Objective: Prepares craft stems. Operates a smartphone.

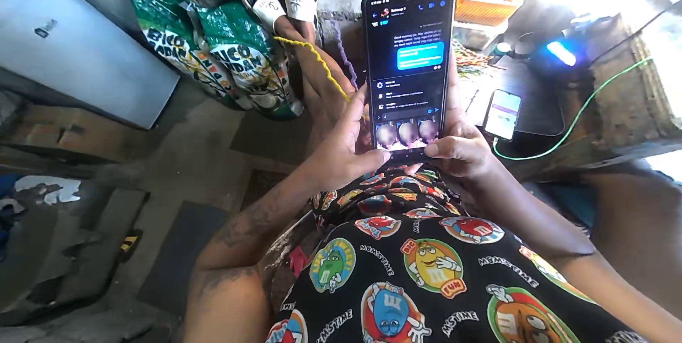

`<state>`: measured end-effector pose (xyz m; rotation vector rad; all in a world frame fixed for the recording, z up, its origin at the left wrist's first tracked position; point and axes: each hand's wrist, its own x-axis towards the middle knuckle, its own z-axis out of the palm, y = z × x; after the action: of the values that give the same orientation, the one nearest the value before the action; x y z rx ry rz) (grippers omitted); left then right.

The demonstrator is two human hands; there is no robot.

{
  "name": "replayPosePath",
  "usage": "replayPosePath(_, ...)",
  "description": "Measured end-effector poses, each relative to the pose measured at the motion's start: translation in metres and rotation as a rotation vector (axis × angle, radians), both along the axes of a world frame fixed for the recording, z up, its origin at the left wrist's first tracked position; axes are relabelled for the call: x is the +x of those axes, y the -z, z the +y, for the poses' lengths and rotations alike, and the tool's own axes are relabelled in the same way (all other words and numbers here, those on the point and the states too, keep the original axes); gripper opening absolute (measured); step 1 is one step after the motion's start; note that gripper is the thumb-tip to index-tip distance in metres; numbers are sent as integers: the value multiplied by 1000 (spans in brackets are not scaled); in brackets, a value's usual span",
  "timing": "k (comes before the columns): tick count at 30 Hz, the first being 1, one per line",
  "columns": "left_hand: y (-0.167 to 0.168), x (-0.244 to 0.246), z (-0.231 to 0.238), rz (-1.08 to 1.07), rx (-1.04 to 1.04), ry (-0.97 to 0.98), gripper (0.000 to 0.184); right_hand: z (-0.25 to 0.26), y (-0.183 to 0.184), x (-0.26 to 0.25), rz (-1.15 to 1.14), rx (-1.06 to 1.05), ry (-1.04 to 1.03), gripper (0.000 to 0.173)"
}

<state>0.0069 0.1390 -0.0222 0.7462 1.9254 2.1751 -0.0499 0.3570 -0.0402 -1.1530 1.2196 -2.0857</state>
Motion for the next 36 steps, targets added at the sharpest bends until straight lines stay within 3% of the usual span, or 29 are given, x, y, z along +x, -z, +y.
replayPosePath(21,-5,7,-2,28,18,0,87,-3,-3,-1,-33,-56,-23,105)
replayPosePath(36,-5,5,-2,36,-25,-3,89,0,-1,3,-3,-51,-28,115)
